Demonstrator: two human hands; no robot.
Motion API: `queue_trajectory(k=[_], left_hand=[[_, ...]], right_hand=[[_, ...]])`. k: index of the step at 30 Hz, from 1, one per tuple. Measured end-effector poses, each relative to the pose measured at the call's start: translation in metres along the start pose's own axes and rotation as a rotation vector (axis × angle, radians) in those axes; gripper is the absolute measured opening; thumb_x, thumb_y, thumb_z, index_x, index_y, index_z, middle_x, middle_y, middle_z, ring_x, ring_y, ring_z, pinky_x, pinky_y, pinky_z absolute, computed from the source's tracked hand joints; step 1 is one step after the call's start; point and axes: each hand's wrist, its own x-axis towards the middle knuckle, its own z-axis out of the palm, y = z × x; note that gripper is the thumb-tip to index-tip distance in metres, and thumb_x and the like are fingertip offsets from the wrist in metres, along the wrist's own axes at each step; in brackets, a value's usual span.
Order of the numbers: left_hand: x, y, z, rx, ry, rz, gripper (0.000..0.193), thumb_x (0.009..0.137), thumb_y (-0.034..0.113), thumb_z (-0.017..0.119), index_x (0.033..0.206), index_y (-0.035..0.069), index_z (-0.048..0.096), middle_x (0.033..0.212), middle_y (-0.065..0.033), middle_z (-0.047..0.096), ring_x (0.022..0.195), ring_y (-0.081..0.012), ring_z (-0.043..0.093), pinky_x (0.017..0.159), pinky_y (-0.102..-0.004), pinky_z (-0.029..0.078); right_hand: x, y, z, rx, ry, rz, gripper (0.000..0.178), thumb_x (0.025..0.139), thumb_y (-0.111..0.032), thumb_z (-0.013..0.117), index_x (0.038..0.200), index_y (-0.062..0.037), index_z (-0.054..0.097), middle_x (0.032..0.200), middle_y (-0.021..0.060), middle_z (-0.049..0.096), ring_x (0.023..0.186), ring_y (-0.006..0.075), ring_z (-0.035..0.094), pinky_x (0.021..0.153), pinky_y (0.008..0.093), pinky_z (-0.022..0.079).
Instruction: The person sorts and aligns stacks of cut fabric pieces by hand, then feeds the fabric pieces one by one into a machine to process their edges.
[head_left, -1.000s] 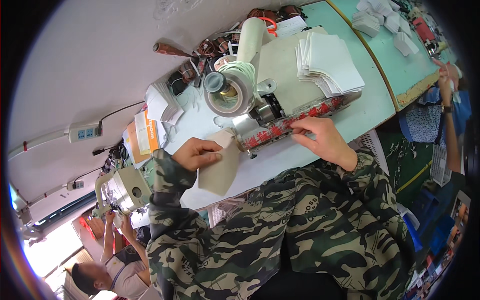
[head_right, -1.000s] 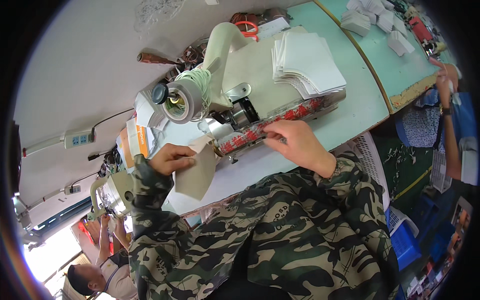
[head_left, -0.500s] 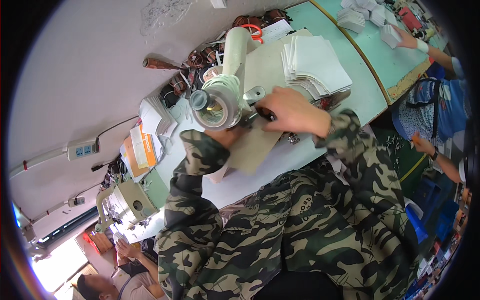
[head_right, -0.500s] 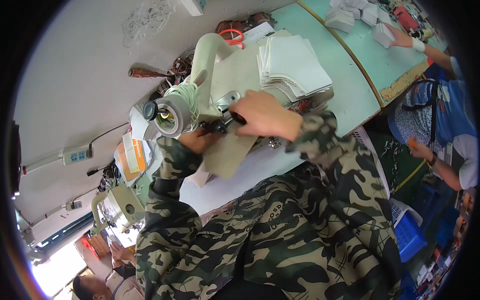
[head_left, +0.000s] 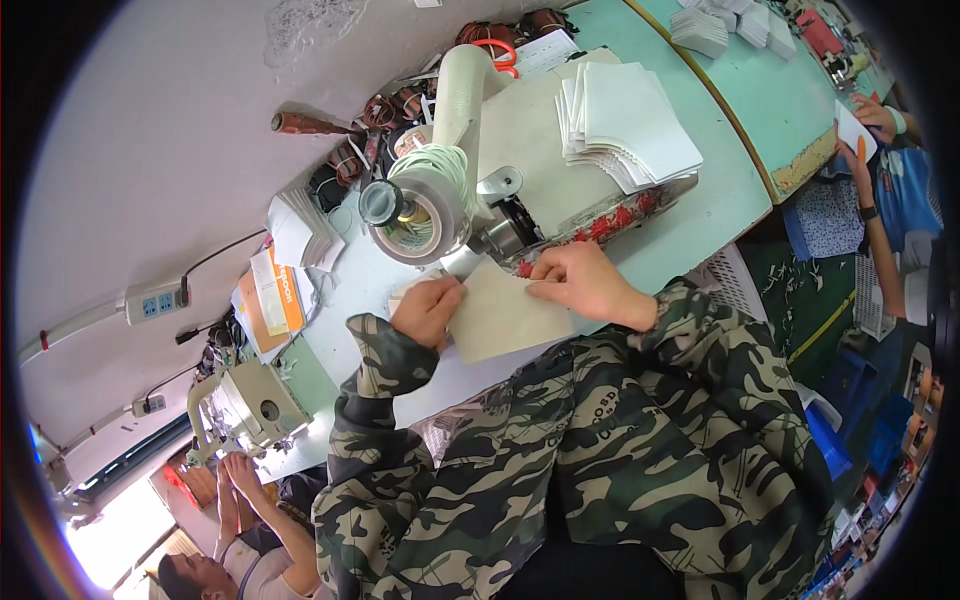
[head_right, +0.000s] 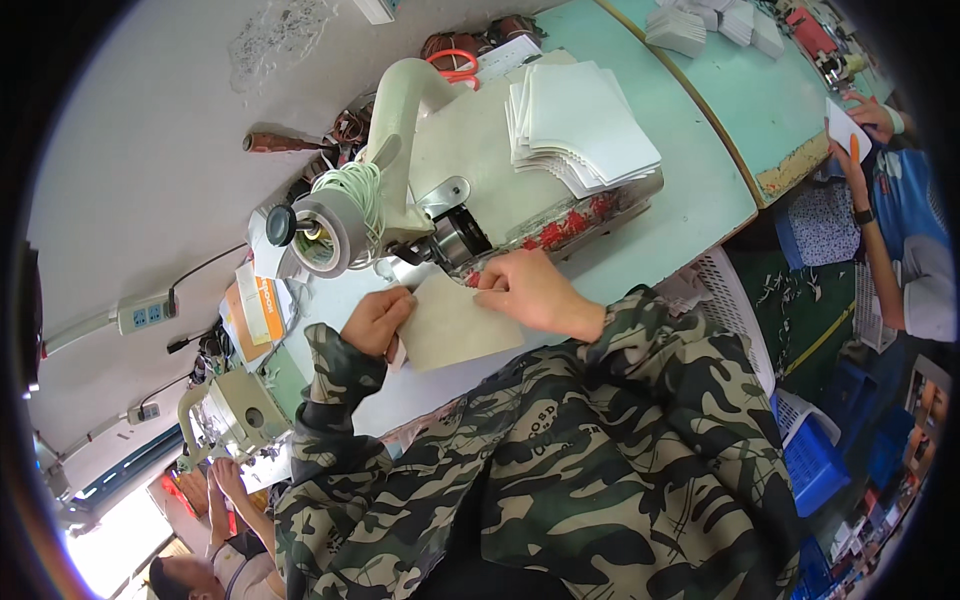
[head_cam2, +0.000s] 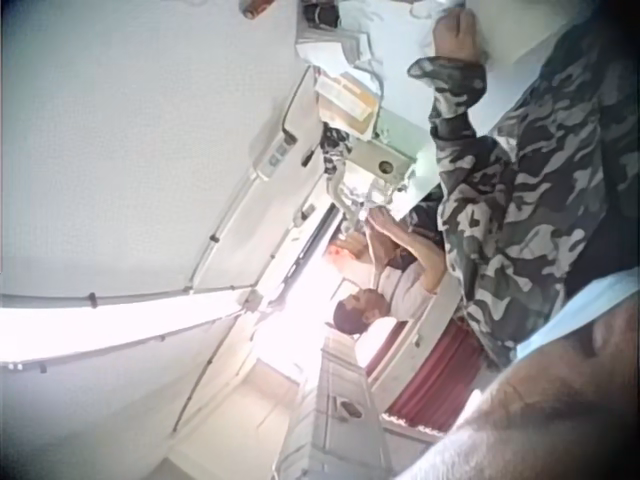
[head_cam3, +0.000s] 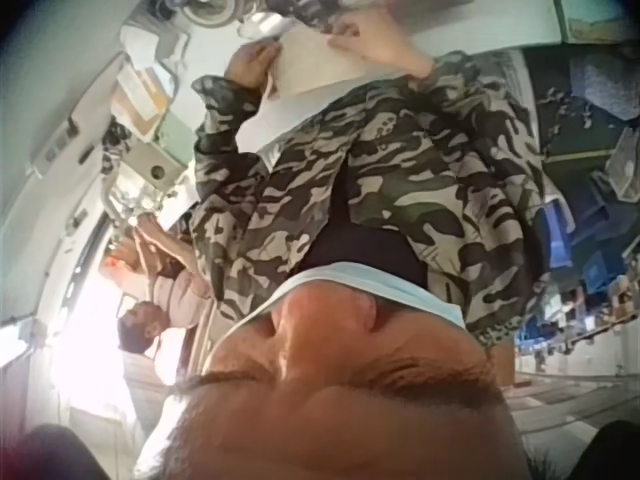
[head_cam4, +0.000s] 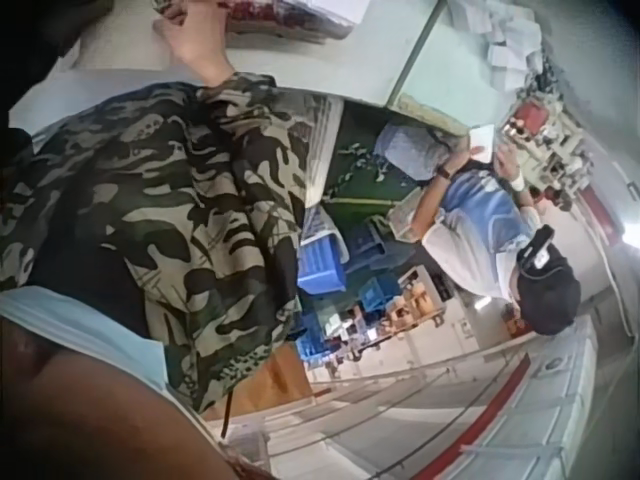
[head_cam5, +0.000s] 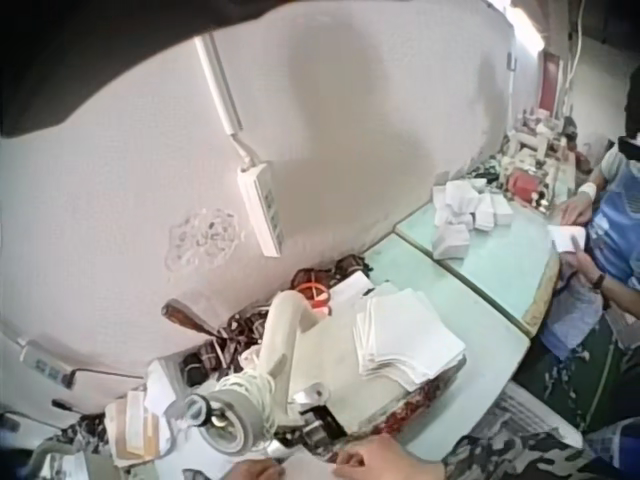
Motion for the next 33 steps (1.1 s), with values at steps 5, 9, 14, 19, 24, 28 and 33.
queue_trajectory(k=[5, 9, 14, 19, 24, 28, 33], left_hand=[[0.022, 0.021, -0.01, 0.532, 0.232, 0.376, 0.031, 0.091, 0.026, 0.052, 0.084, -0.003, 0.061, 0.069, -0.016, 0.057, 0.066, -0.0292, 0.058, 0.063, -0.0387, 0.044], [0.035, 0.021, -0.006, 0.564, 0.337, 0.421, 0.032, 0.091, 0.03, 0.055, 0.083, 0.0, 0.064, 0.066, -0.0097, 0.059, 0.061, -0.0209, 0.058, 0.058, -0.0321, 0.044], [0.039, -0.019, -0.039, 1.137, 0.767, 0.334, 0.023, 0.091, 0.03, 0.059, 0.096, 0.009, 0.065, 0.072, -0.0111, 0.066, 0.067, -0.0282, 0.065, 0.058, -0.0386, 0.048], [0.016, -0.095, -0.048, 1.361, 0.39, -0.068, 0.035, 0.082, 0.037, 0.068, 0.106, 0.012, 0.059, 0.091, -0.0125, 0.066, 0.075, -0.0347, 0.065, 0.064, -0.0478, 0.051], [0.01, -0.116, -0.037, 1.227, 0.57, 0.023, 0.023, 0.081, 0.028, 0.067, 0.091, 0.009, 0.059, 0.087, -0.0099, 0.065, 0.077, -0.0344, 0.065, 0.063, -0.0458, 0.051], [-0.01, -0.063, -0.039, 1.482, 0.607, 0.473, 0.017, 0.082, 0.02, 0.069, 0.09, 0.007, 0.063, 0.078, -0.0076, 0.064, 0.065, -0.0261, 0.063, 0.061, -0.0368, 0.049], [-0.026, 0.01, -0.029, 0.185, -0.103, 0.22, 0.014, 0.088, 0.014, 0.062, 0.093, 0.001, 0.065, 0.071, -0.0058, 0.06, 0.065, -0.0133, 0.053, 0.063, -0.0291, 0.046]], right_hand=[[0.003, 0.004, 0.003, 0.123, -0.02, 0.086, 0.017, 0.081, -0.011, 0.072, 0.09, 0.0027, 0.068, 0.072, 0.006, 0.068, 0.061, 0.0083, 0.059, 0.057, 0.023, 0.048], [-0.013, 0.008, -0.026, 0.171, -0.046, 0.108, 0.021, 0.082, -0.01, 0.069, 0.099, 0.0028, 0.066, 0.078, 0.0059, 0.067, 0.065, 0.0059, 0.058, 0.058, 0.0229, 0.048], [-0.027, -0.029, -0.089, -0.262, 0.406, -0.472, 0.019, 0.081, -0.001, 0.062, 0.1, 0.0008, 0.065, 0.082, 0.0136, 0.066, 0.069, 0.0205, 0.062, 0.067, 0.0314, 0.049], [-0.016, -0.052, -0.112, -0.95, 0.703, -0.468, 0.033, 0.073, -0.01, 0.072, 0.104, -0.0075, 0.064, 0.103, 0.0077, 0.064, 0.095, 0.0292, 0.058, 0.08, 0.0398, 0.045], [-0.016, -0.018, -0.049, -0.561, 0.519, -0.538, 0.033, 0.074, -0.016, 0.073, 0.103, -0.0068, 0.064, 0.096, 0.0089, 0.065, 0.088, 0.0291, 0.061, 0.076, 0.0406, 0.047], [-0.02, -0.009, -0.028, -0.309, 0.102, -0.388, 0.028, 0.077, -0.016, 0.072, 0.102, -0.0038, 0.064, 0.09, 0.012, 0.065, 0.079, 0.0291, 0.063, 0.071, 0.0376, 0.05], [-0.011, -0.024, -0.03, -0.244, 0.086, -0.364, 0.024, 0.079, -0.01, 0.072, 0.099, 0.0004, 0.064, 0.087, 0.0136, 0.067, 0.075, 0.0255, 0.068, 0.069, 0.0326, 0.053]])
